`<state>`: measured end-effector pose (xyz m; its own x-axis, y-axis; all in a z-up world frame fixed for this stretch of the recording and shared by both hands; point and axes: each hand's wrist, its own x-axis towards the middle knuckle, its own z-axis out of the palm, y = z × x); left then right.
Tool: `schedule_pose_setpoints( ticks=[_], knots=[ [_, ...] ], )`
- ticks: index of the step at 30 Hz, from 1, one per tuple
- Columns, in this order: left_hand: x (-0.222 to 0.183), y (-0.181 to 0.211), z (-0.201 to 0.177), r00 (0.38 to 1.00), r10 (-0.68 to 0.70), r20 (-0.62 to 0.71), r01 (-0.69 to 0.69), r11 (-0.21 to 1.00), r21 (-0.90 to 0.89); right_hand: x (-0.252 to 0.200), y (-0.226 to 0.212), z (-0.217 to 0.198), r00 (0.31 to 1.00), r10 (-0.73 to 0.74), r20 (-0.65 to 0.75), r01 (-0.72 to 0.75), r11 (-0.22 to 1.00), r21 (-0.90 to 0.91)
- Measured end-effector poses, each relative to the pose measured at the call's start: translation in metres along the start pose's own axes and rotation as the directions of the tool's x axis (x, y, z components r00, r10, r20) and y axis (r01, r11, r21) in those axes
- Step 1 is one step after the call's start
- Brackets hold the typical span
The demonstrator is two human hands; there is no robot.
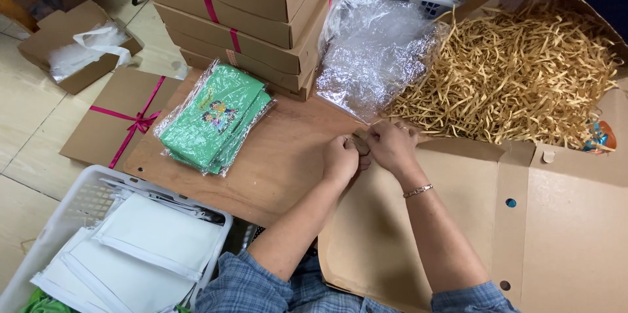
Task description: The person assembles a flat-packed cardboard box by folding the side flaps and securing them with tabs. They then fold the top flaps to form the box structure. The person works at a wooden table surrounded by stacks of similar boxes and packing materials.
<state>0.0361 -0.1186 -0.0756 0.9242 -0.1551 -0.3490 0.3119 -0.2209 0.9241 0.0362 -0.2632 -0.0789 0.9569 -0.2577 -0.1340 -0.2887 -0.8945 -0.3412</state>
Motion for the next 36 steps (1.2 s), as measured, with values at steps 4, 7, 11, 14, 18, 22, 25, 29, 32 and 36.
schedule_pose_setpoints(
  ticks=[4,7,11,14,18,22,25,29,32,36],
  knots=[
    [-0.021,0.012,-0.005,0.998,0.066,-0.001,-0.066,0.991,0.117,0.006,0.002,-0.013,0.995,0.047,0.088,-0.051,0.998,0.038],
    [-0.019,0.018,-0.005,0.996,0.088,0.002,-0.087,0.982,0.166,0.008,0.003,-0.017,0.993,0.039,0.111,-0.045,0.997,0.055],
    [-0.009,0.011,-0.012,0.995,0.094,0.03,-0.099,0.971,0.217,0.001,-0.004,-0.021,0.993,0.016,0.118,-0.022,0.999,0.046],
    [-0.016,0.019,-0.014,0.996,0.08,0.036,-0.086,0.973,0.215,-0.002,-0.005,-0.023,0.99,0.007,0.142,-0.013,0.999,0.043],
    [-0.01,0.011,-0.013,0.996,0.08,0.039,-0.087,0.976,0.201,0.004,-0.001,-0.013,0.991,0.002,0.134,-0.003,1.0,0.005],
    [-0.021,0.028,-0.019,0.998,0.03,0.06,-0.045,0.966,0.255,0.002,-0.008,-0.02,0.987,-0.004,0.159,0.004,1.0,0.0],
    [-0.035,0.049,-0.022,0.997,-0.006,0.073,-0.015,0.959,0.283,0.001,-0.008,-0.025,0.987,-0.002,0.16,0.001,1.0,0.008],
    [-0.027,0.049,-0.019,0.996,-0.017,0.089,-0.014,0.941,0.339,-0.001,-0.006,-0.026,0.991,-0.001,0.133,-0.006,0.999,0.051],
    [-0.035,0.064,-0.022,0.996,-0.009,0.094,-0.022,0.947,0.32,0.006,0.005,-0.021,0.992,-0.001,0.123,-0.004,0.999,0.044],
    [-0.043,0.054,0.001,0.999,0.019,0.034,-0.023,0.995,0.095,0.003,0.002,-0.031,0.995,0.015,0.099,-0.026,0.994,0.105]
  ],
)
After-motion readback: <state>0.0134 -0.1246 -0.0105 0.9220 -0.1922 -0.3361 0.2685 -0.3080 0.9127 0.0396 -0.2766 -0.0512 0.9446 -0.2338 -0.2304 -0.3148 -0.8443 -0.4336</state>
